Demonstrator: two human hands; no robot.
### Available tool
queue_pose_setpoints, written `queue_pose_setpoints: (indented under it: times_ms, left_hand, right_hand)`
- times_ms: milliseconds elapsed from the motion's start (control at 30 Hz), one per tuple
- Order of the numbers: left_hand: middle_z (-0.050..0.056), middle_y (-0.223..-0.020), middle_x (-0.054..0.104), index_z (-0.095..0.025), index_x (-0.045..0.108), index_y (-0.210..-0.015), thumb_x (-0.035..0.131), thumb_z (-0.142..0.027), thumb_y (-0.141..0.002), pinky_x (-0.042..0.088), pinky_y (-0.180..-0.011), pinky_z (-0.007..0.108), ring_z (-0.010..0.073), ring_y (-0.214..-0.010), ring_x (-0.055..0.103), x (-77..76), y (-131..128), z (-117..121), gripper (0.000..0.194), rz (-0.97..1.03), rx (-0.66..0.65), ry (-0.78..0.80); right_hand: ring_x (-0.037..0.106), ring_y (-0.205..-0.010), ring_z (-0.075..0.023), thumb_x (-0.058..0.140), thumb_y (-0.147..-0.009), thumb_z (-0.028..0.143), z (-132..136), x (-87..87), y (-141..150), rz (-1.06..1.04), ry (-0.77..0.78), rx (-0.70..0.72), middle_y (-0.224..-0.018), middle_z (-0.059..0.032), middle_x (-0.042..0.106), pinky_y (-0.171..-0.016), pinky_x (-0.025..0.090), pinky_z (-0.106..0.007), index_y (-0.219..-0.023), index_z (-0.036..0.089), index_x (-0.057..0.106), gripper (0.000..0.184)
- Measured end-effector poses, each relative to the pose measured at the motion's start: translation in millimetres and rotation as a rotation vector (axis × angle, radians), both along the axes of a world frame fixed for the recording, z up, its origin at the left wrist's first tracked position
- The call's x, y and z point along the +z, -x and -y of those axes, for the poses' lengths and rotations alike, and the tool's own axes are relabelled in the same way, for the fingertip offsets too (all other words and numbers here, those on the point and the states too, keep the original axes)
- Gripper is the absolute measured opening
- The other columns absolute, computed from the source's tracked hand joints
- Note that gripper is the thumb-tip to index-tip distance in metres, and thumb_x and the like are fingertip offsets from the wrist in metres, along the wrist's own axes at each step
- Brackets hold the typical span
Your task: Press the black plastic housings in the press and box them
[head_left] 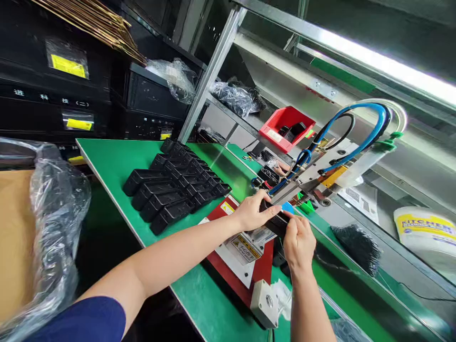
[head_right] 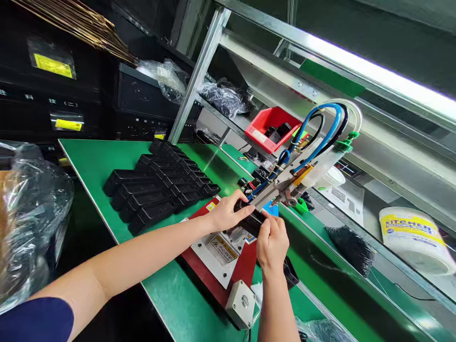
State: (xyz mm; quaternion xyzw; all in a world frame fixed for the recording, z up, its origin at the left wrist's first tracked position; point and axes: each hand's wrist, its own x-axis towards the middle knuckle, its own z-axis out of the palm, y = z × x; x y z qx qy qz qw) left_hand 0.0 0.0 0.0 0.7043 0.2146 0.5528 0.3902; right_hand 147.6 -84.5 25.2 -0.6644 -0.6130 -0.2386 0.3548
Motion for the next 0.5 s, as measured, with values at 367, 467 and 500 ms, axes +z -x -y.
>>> queue_pose_setpoints:
  times_ms: [367,467,500]
  left_hand:
    - [0.001,-0.086,0.065,-0.02,0.059,-0.088,0.046,-0.023,-0.087,0.047,-0.074,0.026,0.0153,-0.081,0.06,0.6,-18,2,0.013,0.099,-0.001,0.011]
    - [0.004,-0.089,0.066,-0.018,0.062,-0.09,0.044,-0.025,-0.089,0.048,-0.077,0.029,0.0173,-0.086,0.061,-4.6,-21,3,0.019,0.158,0.057,-0.065]
    - [0.005,-0.09,0.066,-0.018,0.063,-0.091,0.044,-0.026,-0.089,0.048,-0.078,0.03,0.0178,-0.087,0.061,-6.4,-22,4,0.021,0.168,0.073,-0.086]
  right_hand:
    - [0.061,-0.092,-0.0217,0.03,-0.097,0.04,0,-13.9,2,0.127,-0.127,-0.045,-0.097,-0.0106,0.065,-0.082,0.048,-0.035,-0.107,0.015,0.069,0.047]
    - [0.06,-0.093,-0.0221,0.032,-0.097,0.035,0,-18.5,1,0.157,-0.166,-0.039,-0.1,-0.0121,0.064,-0.083,0.048,-0.037,-0.109,0.013,0.068,0.045]
    - [0.06,-0.093,-0.0221,0.032,-0.096,0.034,-1,-20.1,1,0.164,-0.179,-0.034,-0.101,-0.0123,0.063,-0.083,0.048,-0.037,-0.111,0.012,0.067,0.043]
